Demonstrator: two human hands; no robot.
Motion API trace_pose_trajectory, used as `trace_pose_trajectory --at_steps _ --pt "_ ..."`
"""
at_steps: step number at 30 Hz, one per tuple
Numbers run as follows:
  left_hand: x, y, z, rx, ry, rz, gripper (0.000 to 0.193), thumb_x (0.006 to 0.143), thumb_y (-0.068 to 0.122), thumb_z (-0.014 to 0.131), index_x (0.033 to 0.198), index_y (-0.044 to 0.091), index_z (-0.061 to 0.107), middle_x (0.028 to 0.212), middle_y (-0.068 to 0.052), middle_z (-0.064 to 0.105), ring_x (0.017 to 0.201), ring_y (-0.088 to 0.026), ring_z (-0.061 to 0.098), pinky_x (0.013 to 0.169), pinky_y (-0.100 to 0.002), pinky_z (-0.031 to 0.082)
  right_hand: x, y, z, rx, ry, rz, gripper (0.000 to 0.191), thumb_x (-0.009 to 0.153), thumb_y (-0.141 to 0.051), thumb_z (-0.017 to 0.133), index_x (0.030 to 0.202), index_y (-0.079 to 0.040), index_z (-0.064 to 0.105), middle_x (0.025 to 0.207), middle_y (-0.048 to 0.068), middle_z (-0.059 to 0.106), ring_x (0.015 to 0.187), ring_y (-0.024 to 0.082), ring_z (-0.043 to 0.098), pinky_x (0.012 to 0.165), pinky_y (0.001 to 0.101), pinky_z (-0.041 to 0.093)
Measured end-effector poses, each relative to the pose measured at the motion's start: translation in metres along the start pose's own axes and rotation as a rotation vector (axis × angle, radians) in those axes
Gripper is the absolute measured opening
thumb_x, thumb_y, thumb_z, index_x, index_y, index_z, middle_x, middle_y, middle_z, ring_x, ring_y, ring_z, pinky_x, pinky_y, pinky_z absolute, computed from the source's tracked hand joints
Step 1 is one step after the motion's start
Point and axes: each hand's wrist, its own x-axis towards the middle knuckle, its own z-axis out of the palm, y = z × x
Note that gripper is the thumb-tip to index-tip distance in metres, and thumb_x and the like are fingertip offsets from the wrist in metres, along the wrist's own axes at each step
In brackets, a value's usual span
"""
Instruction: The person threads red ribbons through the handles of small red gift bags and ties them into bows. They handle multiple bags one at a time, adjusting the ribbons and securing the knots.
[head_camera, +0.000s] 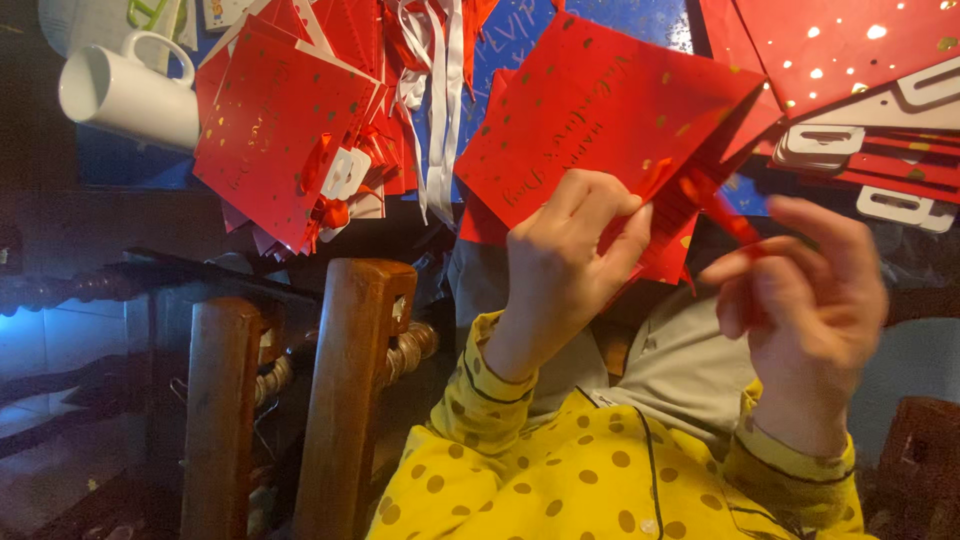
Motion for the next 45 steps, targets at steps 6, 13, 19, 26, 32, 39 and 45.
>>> trace_pose_trajectory --at_steps 6,13,19,26,32,39,45 --pt "-0.001 0.009 0.020 -0.209 -0.056 -0.095 0.011 0.099 0.010 0.072 0.101 0.009 0.061 0.099 -0.003 0.062 0.069 -0.019 0.067 0.062 -0.029 0.055 0.014 0.009 0.019 0.299 0.028 -0.045 0.038 0.102 -0.019 0.045 0.130 0.005 0.054 0.130 0.018 0.066 0.118 0.027 0.066 0.106 0.0385 0.057" --pt "-0.009 0.033 0.005 -0.039 -0.010 0.093 0.015 0.098 0.009 0.077 0.098 0.010 0.062 0.104 -0.002 0.064 0.084 -0.021 0.070 0.069 -0.030 0.056 0.018 0.090 -0.006 0.204 0.013 0.235 0.047 0.103 -0.017 0.047 0.148 -0.003 0.053 0.125 0.007 0.060 0.102 0.018 0.049 0.091 0.0335 0.039" --pt "-0.008 0.038 0.000 -0.081 0.028 0.075 0.016 0.097 0.009 0.077 0.106 0.011 0.065 0.106 -0.001 0.066 0.084 -0.020 0.072 0.070 -0.029 0.058 0.033 0.112 0.000 0.606 0.093 0.423 0.039 0.105 -0.026 0.042 0.140 -0.013 0.055 0.123 0.000 0.067 0.113 0.014 0.063 0.104 0.0298 0.050" --pt "0.001 0.021 -0.012 -0.046 0.121 0.018 0.015 0.099 0.009 0.078 0.107 0.012 0.065 0.107 -0.003 0.067 0.085 -0.019 0.073 0.072 -0.028 0.060 0.007 -0.009 0.032 -0.334 -0.367 0.128 0.031 0.103 -0.016 0.053 0.128 0.000 0.061 0.108 0.012 0.066 0.091 0.017 0.062 0.081 0.0265 0.051" --pt "-0.005 0.019 -0.004 -0.054 0.130 -0.005 0.015 0.097 0.010 0.079 0.104 0.013 0.066 0.109 -0.002 0.068 0.082 -0.018 0.072 0.069 -0.028 0.059 0.003 -0.035 0.041 -0.248 -0.040 -0.192 0.044 0.108 -0.032 0.062 0.136 -0.002 0.046 0.130 0.009 0.062 0.110 0.015 0.063 0.099 0.0259 0.055" --pt "-0.008 0.020 0.023 0.031 -0.057 0.157 0.023 0.088 0.012 0.079 0.106 0.007 0.067 0.115 -0.007 0.069 0.107 -0.026 0.069 0.085 -0.036 0.058 0.032 0.023 0.022 0.152 -0.093 -0.040 0.051 0.110 -0.018 0.067 0.150 0.001 0.043 0.139 0.008 0.058 0.124 0.013 0.056 0.108 0.0255 0.049" --pt "-0.030 -0.007 0.000 -0.157 0.049 0.171 0.025 0.095 0.011 0.078 0.118 0.008 0.067 0.120 -0.008 0.067 0.112 -0.027 0.069 0.093 -0.036 0.057 0.025 0.019 0.015 -0.180 0.173 -0.270 0.018 0.102 -0.004 0.066 0.119 0.001 0.060 0.113 0.014 0.064 0.102 0.020 0.060 0.094 0.0332 0.051"
